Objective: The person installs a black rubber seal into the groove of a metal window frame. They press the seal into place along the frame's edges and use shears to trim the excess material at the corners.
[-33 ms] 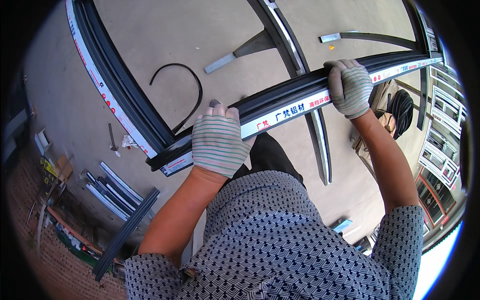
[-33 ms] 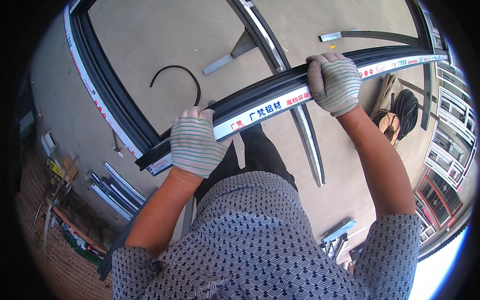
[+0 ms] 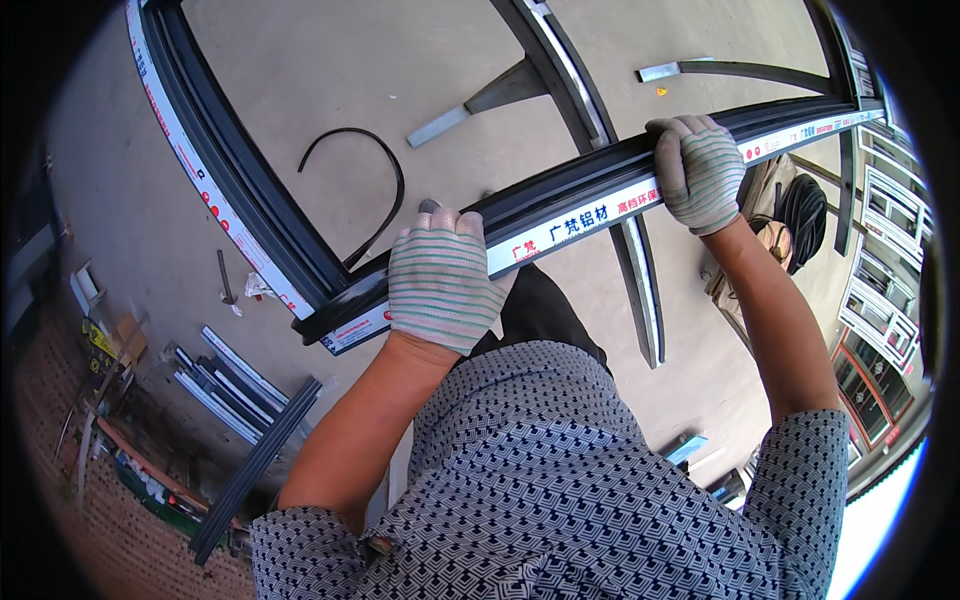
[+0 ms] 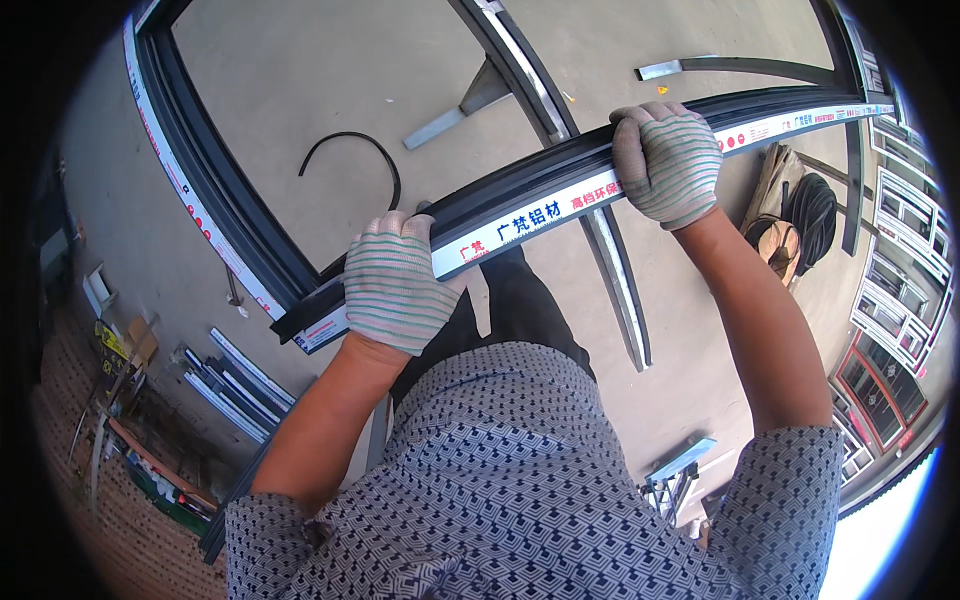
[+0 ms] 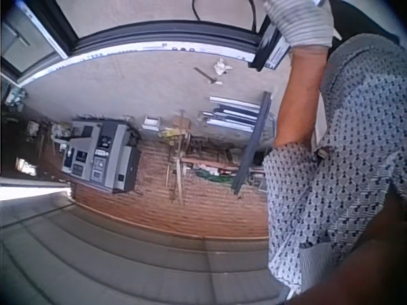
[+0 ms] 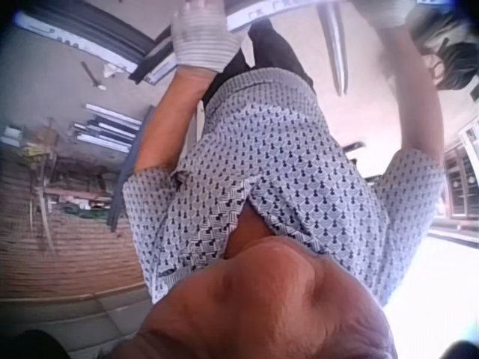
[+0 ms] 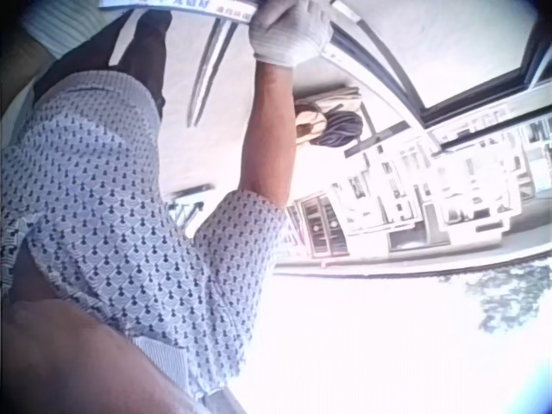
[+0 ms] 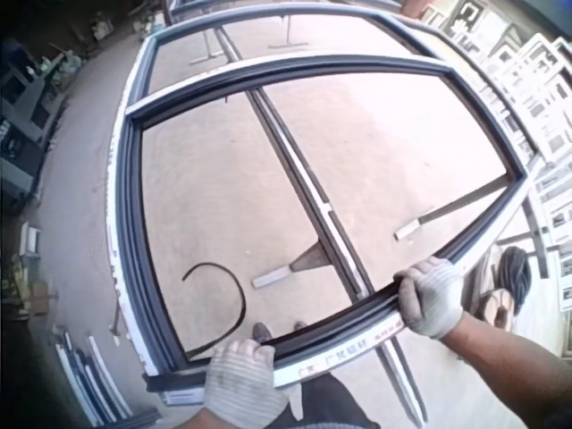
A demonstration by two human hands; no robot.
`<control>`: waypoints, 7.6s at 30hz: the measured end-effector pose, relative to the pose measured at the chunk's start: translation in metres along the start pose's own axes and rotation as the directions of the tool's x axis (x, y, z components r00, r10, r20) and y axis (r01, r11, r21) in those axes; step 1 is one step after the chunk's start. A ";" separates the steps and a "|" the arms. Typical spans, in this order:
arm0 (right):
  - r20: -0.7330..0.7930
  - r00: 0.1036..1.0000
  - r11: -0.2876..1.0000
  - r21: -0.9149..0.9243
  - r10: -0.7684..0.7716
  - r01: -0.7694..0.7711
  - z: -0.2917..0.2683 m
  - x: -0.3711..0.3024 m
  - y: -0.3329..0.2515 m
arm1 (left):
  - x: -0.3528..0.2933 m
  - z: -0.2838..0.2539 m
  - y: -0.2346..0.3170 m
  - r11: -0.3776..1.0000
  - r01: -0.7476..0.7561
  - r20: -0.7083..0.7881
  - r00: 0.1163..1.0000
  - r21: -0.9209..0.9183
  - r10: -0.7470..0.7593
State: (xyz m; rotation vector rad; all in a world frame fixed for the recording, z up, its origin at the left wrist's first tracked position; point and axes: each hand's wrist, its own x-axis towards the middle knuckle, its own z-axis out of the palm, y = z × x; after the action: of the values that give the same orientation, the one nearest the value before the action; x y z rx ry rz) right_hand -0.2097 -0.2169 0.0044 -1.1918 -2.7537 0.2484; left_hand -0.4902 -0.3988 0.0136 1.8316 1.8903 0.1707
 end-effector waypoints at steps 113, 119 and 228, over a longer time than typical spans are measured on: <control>0.519 -0.207 -0.523 0.590 0.829 -0.615 0.012 -0.781 0.124 | 0.043 0.120 0.208 0.569 0.659 -0.476 0.750 0.492 -0.459; 0.451 -0.232 -0.501 0.684 0.862 -0.531 -0.005 -0.808 0.181 | 0.048 0.174 0.290 0.890 0.360 -0.358 0.899 0.280 -0.251; 0.027 0.931 0.573 0.795 -0.363 0.200 -0.022 -0.269 0.227 | -0.289 0.628 0.760 -0.646 -0.457 0.786 -0.255 -0.611 -0.564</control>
State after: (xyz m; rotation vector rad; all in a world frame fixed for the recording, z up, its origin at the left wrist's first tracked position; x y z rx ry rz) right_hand 0.1382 -0.2587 -0.0348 -0.4768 -2.3998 1.4166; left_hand 0.4574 -0.7664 -0.1345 -1.7550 1.5499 1.5319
